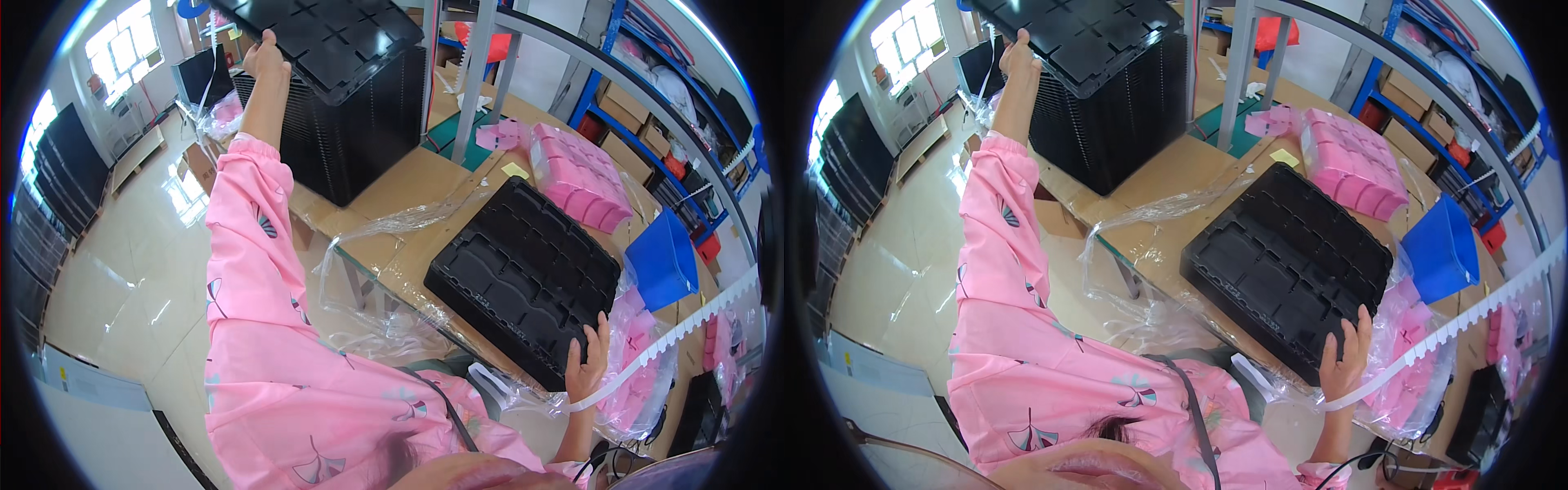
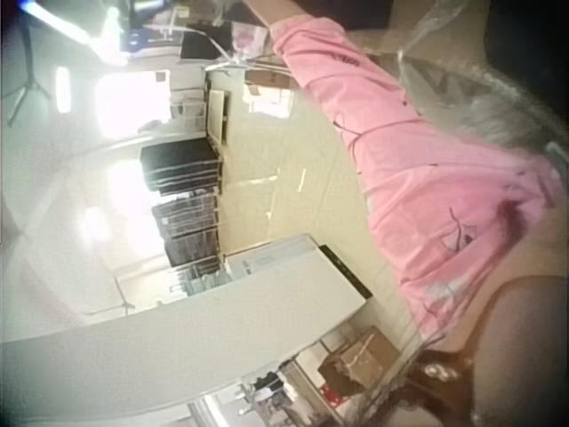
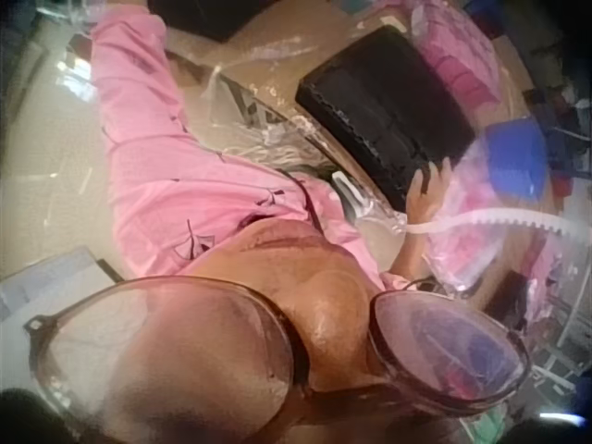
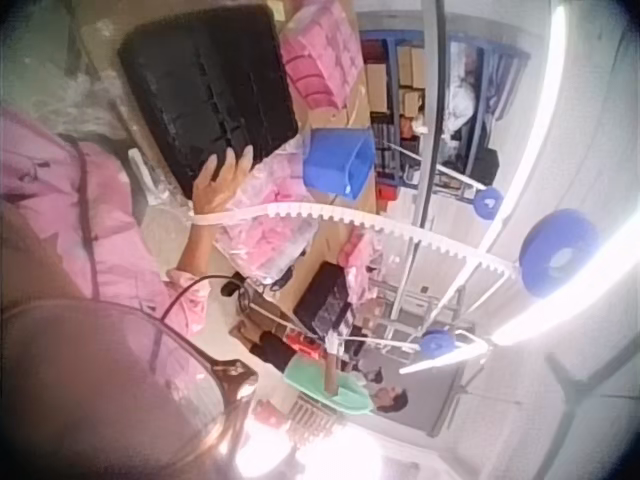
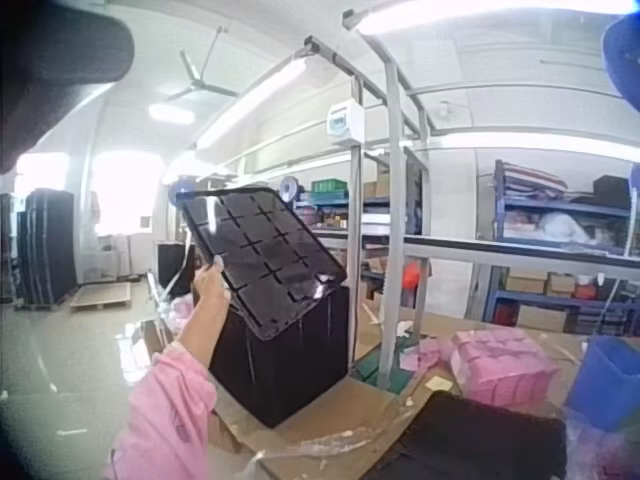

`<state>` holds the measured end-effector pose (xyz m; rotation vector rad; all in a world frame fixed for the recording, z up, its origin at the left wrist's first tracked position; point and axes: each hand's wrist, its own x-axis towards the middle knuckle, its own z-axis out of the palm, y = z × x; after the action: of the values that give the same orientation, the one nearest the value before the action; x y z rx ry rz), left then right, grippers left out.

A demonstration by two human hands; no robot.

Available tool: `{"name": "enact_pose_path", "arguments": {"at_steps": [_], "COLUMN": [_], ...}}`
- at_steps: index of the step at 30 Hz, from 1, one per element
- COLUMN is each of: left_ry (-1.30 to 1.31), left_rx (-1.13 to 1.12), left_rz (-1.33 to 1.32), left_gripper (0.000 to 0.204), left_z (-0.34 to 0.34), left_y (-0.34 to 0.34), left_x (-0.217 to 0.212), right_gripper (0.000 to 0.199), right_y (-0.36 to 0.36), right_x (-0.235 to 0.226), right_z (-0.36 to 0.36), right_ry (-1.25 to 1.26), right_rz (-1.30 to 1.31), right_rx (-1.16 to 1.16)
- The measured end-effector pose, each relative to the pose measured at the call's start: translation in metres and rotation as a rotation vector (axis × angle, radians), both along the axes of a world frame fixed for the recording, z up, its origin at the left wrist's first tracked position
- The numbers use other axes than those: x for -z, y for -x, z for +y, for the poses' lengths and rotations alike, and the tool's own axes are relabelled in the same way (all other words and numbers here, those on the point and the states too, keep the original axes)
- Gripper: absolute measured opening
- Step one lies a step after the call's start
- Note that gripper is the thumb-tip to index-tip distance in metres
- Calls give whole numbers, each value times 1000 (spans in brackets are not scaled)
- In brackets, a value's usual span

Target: Assemble and prepare plastic/foam packaging inserts and lids.

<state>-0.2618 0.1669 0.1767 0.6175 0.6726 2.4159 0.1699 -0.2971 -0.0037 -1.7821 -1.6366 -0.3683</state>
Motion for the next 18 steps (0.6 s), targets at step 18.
{"name": "enact_pose_path", "arguments": {"at_steps": [18], "left_ry": [690], "left_rx": [-177], "left_rz": [248], "left_gripper": [35], "left_z": [47], "left_y": [44], "left_x": [21], "right_gripper": [20], "right_y": [-8], "right_x": [17], "right_z": [3], "right_ry": [113], "right_rz": [60], "right_rx": [-38]}}
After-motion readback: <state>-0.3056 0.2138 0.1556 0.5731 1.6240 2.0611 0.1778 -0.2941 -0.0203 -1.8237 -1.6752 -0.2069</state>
